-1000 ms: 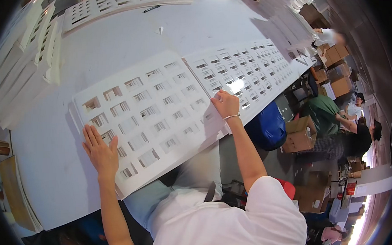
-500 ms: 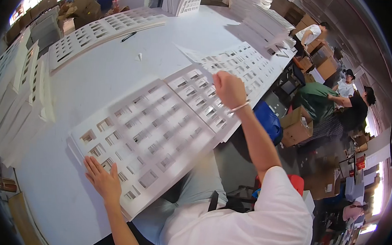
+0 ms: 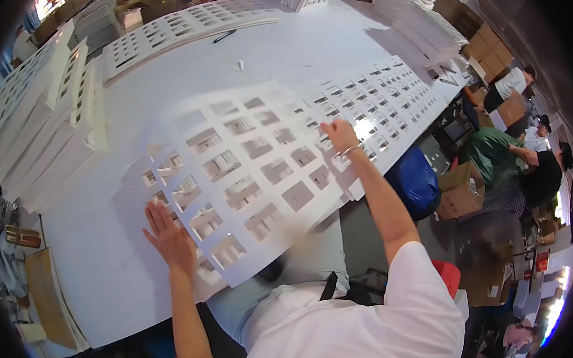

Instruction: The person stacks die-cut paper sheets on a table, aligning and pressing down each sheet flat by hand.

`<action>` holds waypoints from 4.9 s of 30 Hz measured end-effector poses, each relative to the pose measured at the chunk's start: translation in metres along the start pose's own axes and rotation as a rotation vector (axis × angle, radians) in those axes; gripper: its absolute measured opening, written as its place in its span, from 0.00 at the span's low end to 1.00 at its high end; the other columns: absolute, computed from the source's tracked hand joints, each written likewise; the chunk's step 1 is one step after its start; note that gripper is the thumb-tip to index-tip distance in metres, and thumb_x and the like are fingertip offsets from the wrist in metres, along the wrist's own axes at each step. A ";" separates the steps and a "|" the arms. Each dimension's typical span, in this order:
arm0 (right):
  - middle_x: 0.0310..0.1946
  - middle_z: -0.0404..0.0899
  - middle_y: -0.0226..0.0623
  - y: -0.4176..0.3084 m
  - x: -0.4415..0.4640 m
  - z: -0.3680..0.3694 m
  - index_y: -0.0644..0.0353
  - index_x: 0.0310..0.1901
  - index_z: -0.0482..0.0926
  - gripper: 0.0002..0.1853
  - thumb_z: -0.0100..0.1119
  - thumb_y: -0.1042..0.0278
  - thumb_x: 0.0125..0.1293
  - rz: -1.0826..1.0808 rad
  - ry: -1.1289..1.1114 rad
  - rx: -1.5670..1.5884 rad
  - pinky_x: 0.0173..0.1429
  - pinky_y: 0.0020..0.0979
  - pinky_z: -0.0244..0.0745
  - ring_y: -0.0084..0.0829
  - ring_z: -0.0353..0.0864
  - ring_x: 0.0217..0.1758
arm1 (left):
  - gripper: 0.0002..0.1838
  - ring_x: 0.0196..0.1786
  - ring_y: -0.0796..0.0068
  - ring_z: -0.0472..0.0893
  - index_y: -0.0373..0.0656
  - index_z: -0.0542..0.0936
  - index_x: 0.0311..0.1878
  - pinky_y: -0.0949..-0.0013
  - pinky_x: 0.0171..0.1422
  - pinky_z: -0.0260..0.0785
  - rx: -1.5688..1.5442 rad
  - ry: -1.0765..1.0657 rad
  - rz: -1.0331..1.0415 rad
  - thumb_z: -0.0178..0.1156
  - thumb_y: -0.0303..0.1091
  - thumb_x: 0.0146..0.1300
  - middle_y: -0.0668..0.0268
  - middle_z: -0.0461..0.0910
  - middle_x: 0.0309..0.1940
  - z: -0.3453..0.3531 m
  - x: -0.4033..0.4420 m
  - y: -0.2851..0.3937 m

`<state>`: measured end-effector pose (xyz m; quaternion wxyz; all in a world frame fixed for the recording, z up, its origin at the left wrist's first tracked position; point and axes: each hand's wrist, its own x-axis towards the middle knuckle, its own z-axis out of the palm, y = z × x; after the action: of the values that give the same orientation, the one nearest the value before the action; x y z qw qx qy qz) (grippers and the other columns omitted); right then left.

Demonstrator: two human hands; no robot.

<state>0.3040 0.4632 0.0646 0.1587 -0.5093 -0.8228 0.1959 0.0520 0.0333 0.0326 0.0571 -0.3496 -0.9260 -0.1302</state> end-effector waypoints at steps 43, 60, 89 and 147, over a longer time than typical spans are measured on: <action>0.73 0.64 0.40 -0.198 -0.273 0.131 0.55 0.69 0.70 0.36 0.62 0.47 0.62 -1.321 -0.442 0.164 0.78 0.55 0.51 0.42 0.58 0.79 | 0.24 0.37 0.61 0.83 0.36 0.75 0.52 0.61 0.43 0.74 -0.816 0.114 -0.415 0.71 0.39 0.59 0.57 0.82 0.34 -0.036 0.013 -0.015; 0.70 0.68 0.45 -0.205 -0.288 0.139 0.61 0.65 0.72 0.36 0.62 0.44 0.61 -1.221 -0.402 0.084 0.77 0.57 0.51 0.44 0.62 0.77 | 0.42 0.82 0.63 0.45 0.37 0.53 0.78 0.45 0.82 0.38 0.049 0.039 0.009 0.42 0.62 0.74 0.57 0.50 0.80 0.049 0.124 -0.036; 0.57 0.79 0.36 0.032 -0.069 0.041 0.57 0.54 0.82 0.25 0.67 0.50 0.61 -0.222 0.234 -0.314 0.67 0.47 0.64 0.40 0.75 0.62 | 0.44 0.83 0.59 0.42 0.33 0.48 0.78 0.47 0.83 0.36 0.012 -0.050 0.030 0.52 0.54 0.72 0.55 0.45 0.81 0.007 0.001 0.008; 0.39 0.81 0.41 0.051 0.054 0.039 0.58 0.43 0.79 0.24 0.59 0.40 0.66 -0.112 0.425 -0.377 0.47 0.45 0.74 0.44 0.80 0.46 | 0.31 0.81 0.53 0.50 0.36 0.64 0.71 0.41 0.80 0.43 -0.084 0.085 0.078 0.57 0.39 0.68 0.51 0.55 0.77 0.003 -0.003 0.011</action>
<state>0.3022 0.5261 0.0092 0.2409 -0.5132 -0.8198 -0.0806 0.0619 0.0404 0.0310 0.0867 -0.3819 -0.9020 -0.1816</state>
